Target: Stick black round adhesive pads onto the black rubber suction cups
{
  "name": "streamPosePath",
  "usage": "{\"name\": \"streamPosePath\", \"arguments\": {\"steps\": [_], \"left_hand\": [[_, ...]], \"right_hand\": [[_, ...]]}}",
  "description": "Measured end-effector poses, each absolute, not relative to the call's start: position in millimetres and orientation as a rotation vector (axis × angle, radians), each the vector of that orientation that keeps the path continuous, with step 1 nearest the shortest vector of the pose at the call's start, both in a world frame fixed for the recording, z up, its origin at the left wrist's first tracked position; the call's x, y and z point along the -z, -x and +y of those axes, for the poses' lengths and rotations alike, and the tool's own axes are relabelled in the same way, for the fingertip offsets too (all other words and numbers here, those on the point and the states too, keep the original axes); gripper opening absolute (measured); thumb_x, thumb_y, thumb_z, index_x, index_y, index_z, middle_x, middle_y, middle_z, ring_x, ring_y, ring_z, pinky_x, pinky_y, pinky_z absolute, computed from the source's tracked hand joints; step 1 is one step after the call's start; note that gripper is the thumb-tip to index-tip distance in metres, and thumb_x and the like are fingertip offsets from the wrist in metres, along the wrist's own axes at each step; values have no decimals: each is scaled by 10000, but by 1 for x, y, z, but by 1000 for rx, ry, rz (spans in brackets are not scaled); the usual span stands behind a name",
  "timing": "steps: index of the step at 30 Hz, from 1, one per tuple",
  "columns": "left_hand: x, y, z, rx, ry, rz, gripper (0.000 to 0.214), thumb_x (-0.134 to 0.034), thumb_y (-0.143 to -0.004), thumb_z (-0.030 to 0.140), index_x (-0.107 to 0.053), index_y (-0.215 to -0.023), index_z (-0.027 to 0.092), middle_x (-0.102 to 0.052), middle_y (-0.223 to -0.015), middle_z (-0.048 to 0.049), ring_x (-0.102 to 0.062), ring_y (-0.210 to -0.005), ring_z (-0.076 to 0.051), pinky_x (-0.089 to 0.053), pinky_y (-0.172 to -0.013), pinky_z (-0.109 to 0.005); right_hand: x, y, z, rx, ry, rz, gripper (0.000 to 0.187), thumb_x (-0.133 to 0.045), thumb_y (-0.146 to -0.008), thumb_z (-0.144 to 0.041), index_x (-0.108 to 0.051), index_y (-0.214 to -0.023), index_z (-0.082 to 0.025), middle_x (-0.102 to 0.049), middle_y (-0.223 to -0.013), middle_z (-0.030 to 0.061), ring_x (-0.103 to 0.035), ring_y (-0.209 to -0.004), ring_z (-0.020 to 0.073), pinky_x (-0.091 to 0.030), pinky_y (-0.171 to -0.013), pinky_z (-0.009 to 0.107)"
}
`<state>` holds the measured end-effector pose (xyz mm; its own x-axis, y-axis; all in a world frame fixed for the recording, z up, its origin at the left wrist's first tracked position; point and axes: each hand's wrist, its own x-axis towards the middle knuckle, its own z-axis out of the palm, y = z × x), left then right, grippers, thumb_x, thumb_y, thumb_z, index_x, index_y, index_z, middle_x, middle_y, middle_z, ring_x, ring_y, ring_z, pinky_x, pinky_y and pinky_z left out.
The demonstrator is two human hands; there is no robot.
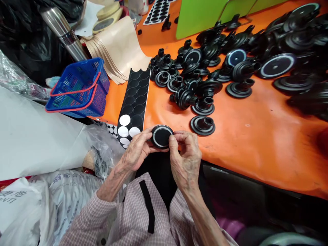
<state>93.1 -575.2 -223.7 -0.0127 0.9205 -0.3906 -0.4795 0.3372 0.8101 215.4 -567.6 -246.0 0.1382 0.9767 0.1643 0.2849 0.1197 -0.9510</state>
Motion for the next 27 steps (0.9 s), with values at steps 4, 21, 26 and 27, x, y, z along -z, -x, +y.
{"name": "streamPosePath", "arguments": {"steps": [4,21,26,27], "left_hand": [[225,-93,-575,-1187,-532,1083,297,-533,-833,266,-698,-1032,120,-675,-1150,-133,-595,-1091,-302,-554,-856,-454],[221,-95,-577,-1176,-582,1125,271,-567,-842,282,-718,-998,120,-648,-1171,-131,-617,-1022,-278,-599,-746,-381],[219,-93,-578,-1195,-607,1141,275,-545,-864,289,-721,-1011,137,-640,-1193,-124,-640,-952,-248,-603,-680,-343],[218,-93,-578,-1194,-608,1147,277,-547,-864,292,-719,-1022,143,-643,-1190,-120,-646,-935,-242,-602,-672,-338]], "right_hand": [[246,-215,-567,-840,1370,-1348,127,-535,-875,-281,-530,-768,-213,-542,-875,29,-566,-833,173,-488,-759,357],[244,-222,-566,-1497,1167,-718,224,-717,-732,-400,-635,-771,-196,-571,-840,2,-546,-832,157,-437,-817,327],[239,-223,-564,-1647,1065,-570,239,-788,-652,-374,-658,-725,-187,-564,-804,-4,-529,-809,153,-423,-812,323],[238,-223,-563,-1660,1055,-553,238,-793,-646,-370,-661,-722,-188,-564,-801,-6,-529,-811,152,-421,-816,323]]}}
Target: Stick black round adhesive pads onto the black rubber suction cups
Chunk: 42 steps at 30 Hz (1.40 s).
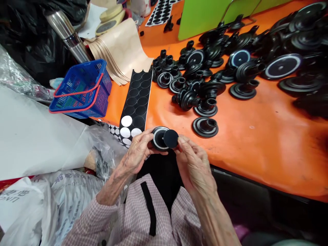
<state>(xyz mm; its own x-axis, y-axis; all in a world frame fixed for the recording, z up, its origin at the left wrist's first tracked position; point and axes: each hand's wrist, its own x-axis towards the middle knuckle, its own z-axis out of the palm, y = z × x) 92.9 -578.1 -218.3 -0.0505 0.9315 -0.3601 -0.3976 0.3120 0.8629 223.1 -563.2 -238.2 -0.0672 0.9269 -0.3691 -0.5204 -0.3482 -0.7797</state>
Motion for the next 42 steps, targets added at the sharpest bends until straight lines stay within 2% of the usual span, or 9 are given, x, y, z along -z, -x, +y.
{"name": "streamPosePath", "arguments": {"steps": [9,12,17,21,27,34,42], "left_hand": [[212,-96,-574,-1154,-646,1220,347,-579,-871,401,-676,-1065,131,-679,-1071,-118,-666,-869,-228,-589,-615,-303],[214,-97,-574,-1148,-613,1215,333,-619,-835,353,-669,-1080,133,-683,-1063,-111,-666,-829,-209,-584,-613,-295],[214,-96,-577,-1148,-525,1162,325,-594,-770,229,-678,-1070,134,-674,-1112,-106,-655,-863,-205,-586,-688,-328],[212,-96,-578,-1140,-538,1167,344,-599,-752,230,-675,-1072,130,-664,-1135,-113,-642,-914,-219,-580,-708,-331],[215,-95,-580,-1151,-541,1156,331,-604,-757,225,-674,-1067,132,-668,-1117,-108,-640,-867,-198,-581,-737,-360],[218,-95,-581,-1143,-589,1142,359,-584,-786,226,-668,-1127,151,-659,-1151,-102,-637,-933,-213,-575,-730,-324],[215,-96,-581,-1123,-609,1173,364,-576,-776,237,-674,-1116,151,-669,-1113,-100,-634,-983,-244,-582,-764,-369]], "right_hand": [[239,-223,-563,-1674,1047,-565,257,-777,-660,-397,-650,-734,-187,-582,-784,0,-551,-814,167,-428,-851,353],[242,-225,-565,-1614,1073,-609,254,-756,-694,-407,-643,-740,-185,-578,-788,1,-549,-819,165,-426,-855,357],[245,-229,-568,-1360,1197,-830,205,-691,-778,-400,-652,-768,-199,-573,-887,11,-556,-884,163,-426,-869,346],[242,-225,-569,-1265,1257,-953,213,-653,-802,-396,-644,-744,-191,-555,-937,28,-562,-912,173,-451,-830,335],[242,-222,-571,-1314,1209,-931,195,-648,-820,-383,-645,-767,-195,-552,-928,16,-563,-897,153,-457,-827,311],[241,-221,-572,-1248,1281,-1002,219,-635,-811,-398,-643,-763,-184,-556,-925,33,-564,-901,171,-468,-816,325],[245,-219,-572,-1252,1259,-1009,209,-629,-819,-392,-636,-764,-191,-550,-925,30,-561,-895,171,-468,-810,331]]}}
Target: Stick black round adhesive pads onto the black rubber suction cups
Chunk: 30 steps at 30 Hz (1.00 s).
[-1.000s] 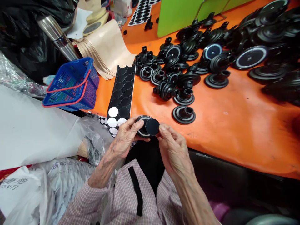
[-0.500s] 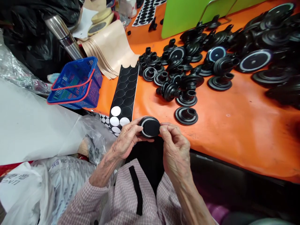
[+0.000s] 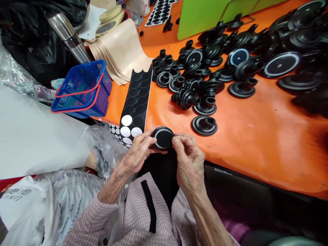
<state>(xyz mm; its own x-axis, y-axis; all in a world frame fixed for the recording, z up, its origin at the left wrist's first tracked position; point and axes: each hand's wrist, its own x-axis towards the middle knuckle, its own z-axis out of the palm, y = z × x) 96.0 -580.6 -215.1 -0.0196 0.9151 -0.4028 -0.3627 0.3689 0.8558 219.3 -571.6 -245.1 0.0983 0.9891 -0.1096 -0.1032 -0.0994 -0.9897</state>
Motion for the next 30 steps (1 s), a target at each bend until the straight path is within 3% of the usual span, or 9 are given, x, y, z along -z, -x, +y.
{"name": "streamPosePath", "arguments": {"steps": [8,15,24,30], "left_hand": [[218,-96,-581,-1121,-601,1169,323,-590,-792,229,-684,-1090,147,-681,-1103,-103,-640,-997,-251,-589,-757,-365],[226,-95,-583,-1204,-611,1194,321,-708,-785,299,-681,-1079,175,-679,-1108,-79,-670,-917,-203,-593,-743,-325],[225,-98,-584,-1241,-620,1253,352,-736,-747,298,-689,-1069,165,-684,-1095,-82,-655,-970,-217,-593,-742,-305],[228,-95,-586,-1264,-643,1269,355,-725,-755,297,-685,-1085,174,-683,-1108,-80,-650,-988,-219,-586,-780,-324]], "right_hand": [[243,-218,-572,-1182,1356,-1101,225,-581,-844,-396,-601,-762,-187,-549,-930,37,-563,-858,168,-474,-772,330],[247,-212,-574,-961,1357,-1262,176,-533,-891,-327,-538,-766,-204,-523,-878,32,-547,-824,170,-483,-689,323],[252,-208,-576,-533,1322,-1580,126,-442,-935,-192,-477,-819,-228,-541,-858,46,-544,-845,184,-487,-746,351],[257,-201,-577,-530,1325,-1633,147,-420,-955,-226,-501,-832,-231,-554,-950,83,-555,-923,203,-503,-794,377]]}}
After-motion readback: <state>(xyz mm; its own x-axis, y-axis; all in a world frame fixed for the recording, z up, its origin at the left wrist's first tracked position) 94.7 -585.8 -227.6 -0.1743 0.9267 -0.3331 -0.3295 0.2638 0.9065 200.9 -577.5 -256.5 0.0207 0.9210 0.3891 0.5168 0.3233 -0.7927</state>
